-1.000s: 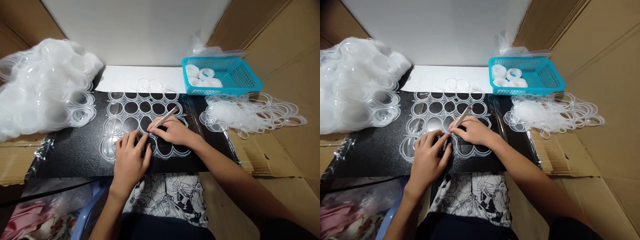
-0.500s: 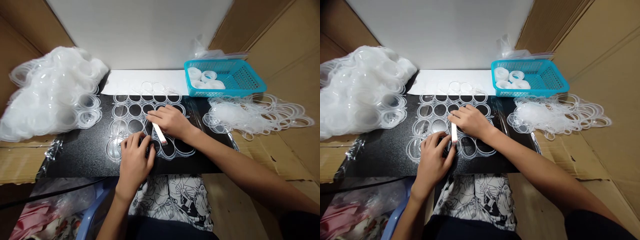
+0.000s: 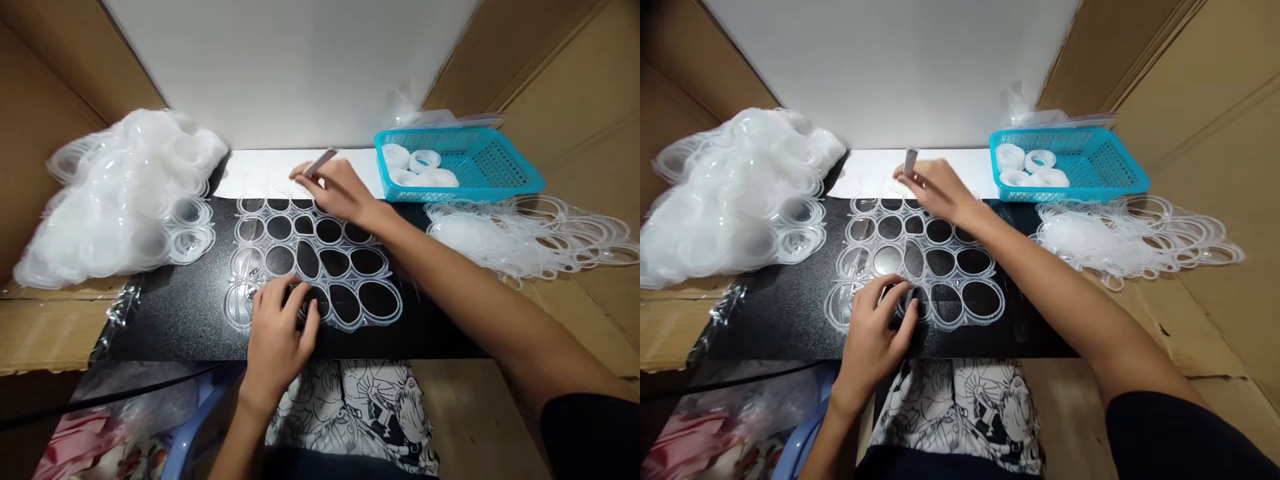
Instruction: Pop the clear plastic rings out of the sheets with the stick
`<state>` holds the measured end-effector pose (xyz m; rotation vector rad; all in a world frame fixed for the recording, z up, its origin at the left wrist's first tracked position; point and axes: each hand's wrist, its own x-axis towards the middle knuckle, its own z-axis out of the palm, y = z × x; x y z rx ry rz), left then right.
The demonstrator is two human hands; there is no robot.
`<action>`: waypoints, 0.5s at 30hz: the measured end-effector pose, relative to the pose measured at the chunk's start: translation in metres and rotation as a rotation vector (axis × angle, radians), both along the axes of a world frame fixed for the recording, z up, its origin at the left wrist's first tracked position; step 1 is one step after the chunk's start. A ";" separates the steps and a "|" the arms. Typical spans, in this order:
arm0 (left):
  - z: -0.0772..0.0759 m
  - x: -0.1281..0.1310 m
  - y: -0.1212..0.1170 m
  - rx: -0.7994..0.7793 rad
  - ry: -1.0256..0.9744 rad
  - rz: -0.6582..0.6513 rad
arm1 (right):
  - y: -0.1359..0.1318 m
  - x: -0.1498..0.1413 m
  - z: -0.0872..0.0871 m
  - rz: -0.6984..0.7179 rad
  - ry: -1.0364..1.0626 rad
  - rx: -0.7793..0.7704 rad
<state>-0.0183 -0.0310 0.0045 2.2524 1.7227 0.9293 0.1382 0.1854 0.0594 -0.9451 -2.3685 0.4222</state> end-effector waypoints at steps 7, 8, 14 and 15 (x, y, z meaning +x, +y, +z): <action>-0.003 -0.016 -0.019 -0.089 0.122 0.092 | -0.082 -0.014 -0.032 0.283 0.149 -0.610; -0.003 -0.017 -0.021 -0.091 0.137 0.092 | -0.084 -0.014 -0.036 0.273 0.147 -0.612; -0.003 -0.019 -0.022 -0.106 0.176 0.088 | -0.082 -0.015 -0.042 0.247 0.147 -0.561; -0.002 -0.019 -0.021 -0.113 0.175 0.085 | -0.082 -0.015 -0.042 0.246 0.144 -0.550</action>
